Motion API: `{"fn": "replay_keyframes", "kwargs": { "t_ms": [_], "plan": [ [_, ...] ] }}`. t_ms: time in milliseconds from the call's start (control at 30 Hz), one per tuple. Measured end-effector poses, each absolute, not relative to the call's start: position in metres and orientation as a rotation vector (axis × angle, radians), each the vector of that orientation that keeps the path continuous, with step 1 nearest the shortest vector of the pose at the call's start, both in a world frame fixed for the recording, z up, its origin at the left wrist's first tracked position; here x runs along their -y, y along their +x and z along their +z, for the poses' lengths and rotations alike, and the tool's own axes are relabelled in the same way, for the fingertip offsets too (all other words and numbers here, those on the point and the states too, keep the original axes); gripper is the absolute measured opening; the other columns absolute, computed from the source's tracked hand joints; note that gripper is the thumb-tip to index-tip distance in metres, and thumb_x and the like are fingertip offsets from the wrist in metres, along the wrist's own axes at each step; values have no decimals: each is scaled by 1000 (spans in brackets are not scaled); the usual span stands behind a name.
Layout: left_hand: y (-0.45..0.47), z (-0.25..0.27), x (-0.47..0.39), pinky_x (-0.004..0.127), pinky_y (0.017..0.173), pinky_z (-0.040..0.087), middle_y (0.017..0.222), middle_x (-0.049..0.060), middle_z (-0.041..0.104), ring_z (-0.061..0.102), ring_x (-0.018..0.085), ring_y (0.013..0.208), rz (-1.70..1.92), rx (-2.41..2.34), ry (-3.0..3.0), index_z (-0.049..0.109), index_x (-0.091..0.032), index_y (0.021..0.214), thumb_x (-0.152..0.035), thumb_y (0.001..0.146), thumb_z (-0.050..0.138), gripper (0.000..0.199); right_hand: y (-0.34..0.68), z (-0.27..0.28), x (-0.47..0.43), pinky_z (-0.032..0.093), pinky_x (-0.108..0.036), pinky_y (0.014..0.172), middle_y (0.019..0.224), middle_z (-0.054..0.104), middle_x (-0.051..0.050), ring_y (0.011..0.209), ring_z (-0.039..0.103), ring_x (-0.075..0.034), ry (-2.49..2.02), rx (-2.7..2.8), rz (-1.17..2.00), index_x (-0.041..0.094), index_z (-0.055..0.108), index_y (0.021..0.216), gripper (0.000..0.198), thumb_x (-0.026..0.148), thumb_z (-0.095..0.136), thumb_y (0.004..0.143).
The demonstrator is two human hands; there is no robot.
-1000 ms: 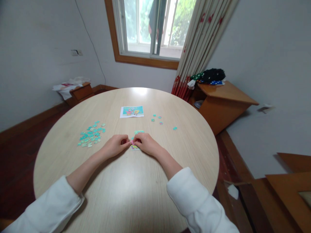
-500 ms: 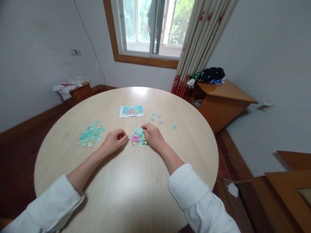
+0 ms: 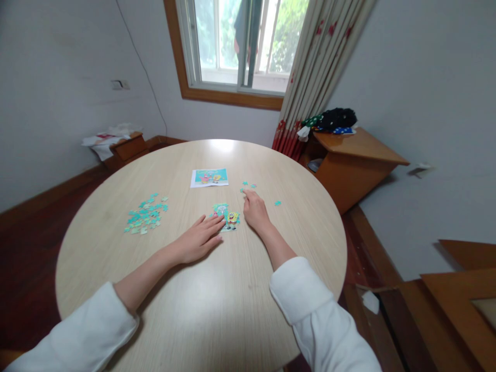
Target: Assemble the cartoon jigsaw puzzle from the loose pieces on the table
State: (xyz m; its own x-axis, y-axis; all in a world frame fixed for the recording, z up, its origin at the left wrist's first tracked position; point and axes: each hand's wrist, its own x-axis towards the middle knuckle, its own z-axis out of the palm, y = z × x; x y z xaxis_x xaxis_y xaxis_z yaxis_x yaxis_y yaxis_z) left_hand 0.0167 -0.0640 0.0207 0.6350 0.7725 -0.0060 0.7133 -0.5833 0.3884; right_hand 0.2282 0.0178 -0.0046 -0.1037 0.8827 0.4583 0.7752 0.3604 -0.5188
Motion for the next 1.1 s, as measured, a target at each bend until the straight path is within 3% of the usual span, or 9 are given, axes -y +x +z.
{"fn": "replay_keyframes", "kwargs": {
  "t_ms": [300,500,833,1100],
  "plan": [
    [7,19,55,49,112,20,142,13,43,37,23,133,321,-1356,2506,46,-14,131,-28,93,35,43,229,-7,-17,40,-37,101,119,62,-15,113,56,-20,-1479,1911,206,9,59,116,43,6,33,82],
    [13,15,56,48,105,31,131,15,49,45,27,121,410,-1391,2594,43,-19,136,-34,93,34,46,231,-11,-22,40,-36,102,119,62,-14,113,56,-20,-1509,1914,179,10,60,115,44,5,34,80],
    [31,10,58,49,102,33,120,14,51,44,28,114,498,-1517,2610,53,-20,126,-37,92,36,41,229,-11,-25,36,-44,101,131,53,-18,124,47,-24,-1711,1945,145,11,57,121,44,8,36,82],
    [42,9,57,47,103,33,121,17,50,45,29,114,553,-1524,2577,55,-14,115,-32,92,37,35,221,-6,-23,29,-50,102,139,45,-16,128,40,-28,-1840,1964,77,18,50,128,41,19,40,88]
  ]
}}
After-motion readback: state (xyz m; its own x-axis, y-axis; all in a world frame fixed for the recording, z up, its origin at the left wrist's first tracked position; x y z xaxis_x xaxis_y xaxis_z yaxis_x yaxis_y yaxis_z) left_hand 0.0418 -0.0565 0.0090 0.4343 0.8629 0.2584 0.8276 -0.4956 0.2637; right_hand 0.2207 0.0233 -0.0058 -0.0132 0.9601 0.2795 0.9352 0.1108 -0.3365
